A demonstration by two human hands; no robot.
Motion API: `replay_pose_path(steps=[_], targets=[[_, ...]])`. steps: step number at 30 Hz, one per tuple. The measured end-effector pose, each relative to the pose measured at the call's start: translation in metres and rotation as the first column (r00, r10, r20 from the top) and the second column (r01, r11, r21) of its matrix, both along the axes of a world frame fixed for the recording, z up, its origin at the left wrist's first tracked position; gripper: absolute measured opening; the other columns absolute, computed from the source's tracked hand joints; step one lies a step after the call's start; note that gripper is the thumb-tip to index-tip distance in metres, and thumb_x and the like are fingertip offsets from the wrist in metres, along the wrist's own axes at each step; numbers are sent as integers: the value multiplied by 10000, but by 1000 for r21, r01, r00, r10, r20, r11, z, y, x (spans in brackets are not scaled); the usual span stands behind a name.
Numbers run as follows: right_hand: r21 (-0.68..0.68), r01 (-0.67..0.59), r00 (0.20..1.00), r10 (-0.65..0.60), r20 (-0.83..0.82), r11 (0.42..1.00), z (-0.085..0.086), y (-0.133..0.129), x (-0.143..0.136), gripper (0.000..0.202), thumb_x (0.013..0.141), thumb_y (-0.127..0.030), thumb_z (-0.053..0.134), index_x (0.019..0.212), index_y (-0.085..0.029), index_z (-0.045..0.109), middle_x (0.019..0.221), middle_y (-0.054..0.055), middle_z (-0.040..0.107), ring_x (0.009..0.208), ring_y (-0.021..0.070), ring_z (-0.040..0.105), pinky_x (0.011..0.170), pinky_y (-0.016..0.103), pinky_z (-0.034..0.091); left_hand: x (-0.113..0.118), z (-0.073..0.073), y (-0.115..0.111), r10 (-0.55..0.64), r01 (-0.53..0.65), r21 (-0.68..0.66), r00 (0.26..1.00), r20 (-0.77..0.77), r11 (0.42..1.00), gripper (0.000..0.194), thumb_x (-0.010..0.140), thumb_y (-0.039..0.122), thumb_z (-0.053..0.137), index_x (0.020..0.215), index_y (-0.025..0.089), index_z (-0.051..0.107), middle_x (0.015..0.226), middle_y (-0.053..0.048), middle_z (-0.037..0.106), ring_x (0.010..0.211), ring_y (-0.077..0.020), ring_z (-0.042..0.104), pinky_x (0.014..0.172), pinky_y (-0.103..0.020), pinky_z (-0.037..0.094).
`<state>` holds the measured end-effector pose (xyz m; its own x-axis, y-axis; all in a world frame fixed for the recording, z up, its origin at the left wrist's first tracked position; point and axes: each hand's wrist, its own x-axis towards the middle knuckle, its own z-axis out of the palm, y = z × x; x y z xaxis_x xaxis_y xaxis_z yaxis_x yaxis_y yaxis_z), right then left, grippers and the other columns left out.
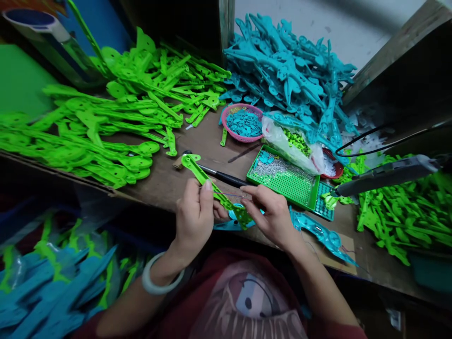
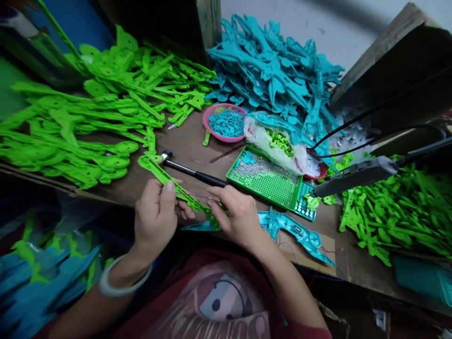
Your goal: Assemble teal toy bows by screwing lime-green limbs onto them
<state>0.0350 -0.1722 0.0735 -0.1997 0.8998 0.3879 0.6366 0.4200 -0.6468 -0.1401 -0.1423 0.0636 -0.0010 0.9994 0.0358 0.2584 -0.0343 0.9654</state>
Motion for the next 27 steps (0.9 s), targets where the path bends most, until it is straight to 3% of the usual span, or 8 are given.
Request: replay_pose_path(steps=[2,5,9,12,15,17,22,27], targets=[[5,5,1000,-6,21,1000,1,1,0,196,1011,-251,480,1058,-193,661,816,44,659,719,139,606,652,261,425,1,0,0,-1,1,5,1000,-13,1000,171,995,399,425,893,264,451,455,75,601,391,-178,635,407,-241,508],[-28,28,978,-21,209,999,5,0,-5,240,1016,-254,437,957,-198,663,812,55,625,678,149,573,586,278,369,3,-2,0,-13,13,6,1000,-21,1000,183,989,398,423,859,269,426,455,77,594,385,-176,629,407,-243,503],[-179,39,925,33,380,983,13,-3,-11,214,1002,-230,433,903,-180,616,872,85,636,671,173,559,561,302,319,4,-4,1,20,-17,48,998,-66,999,210,983,411,430,830,267,415,503,65,599,440,-177,656,435,-241,497],[-325,-38,977,103,185,945,16,-3,-8,134,983,-197,481,892,-196,580,838,40,649,733,156,598,643,268,395,5,-4,1,66,-54,99,990,-122,994,214,972,399,446,808,265,413,526,54,602,481,-181,677,453,-236,500],[-461,-119,988,60,-142,879,13,-2,0,133,994,-224,470,887,-208,546,800,-8,648,670,110,610,644,230,429,8,-3,-2,-3,5,35,998,-59,999,204,985,414,441,847,264,424,495,70,589,428,-171,649,443,-233,515],[-529,-160,963,14,-268,833,10,-1,5,125,998,-239,454,902,-210,528,771,-29,643,596,91,593,613,220,431,10,-3,-3,-47,47,-10,999,-8,999,210,997,428,436,869,261,426,505,68,608,430,-167,658,447,-228,531],[-432,-35,993,-19,-121,901,7,1,10,112,935,-195,505,836,-205,555,801,-12,620,745,128,582,711,246,421,14,-6,-1,-123,147,-124,975,184,981,291,978,531,472,882,258,437,509,67,607,432,-180,669,427,-234,541],[-433,10,996,-45,-71,902,7,1,11,106,893,-162,496,814,-205,552,789,-10,612,732,136,568,691,247,393,13,-8,8,-182,319,-286,890,419,904,506,880,627,594,1142,201,517,681,27,670,552,-189,729,485,-240,582]])
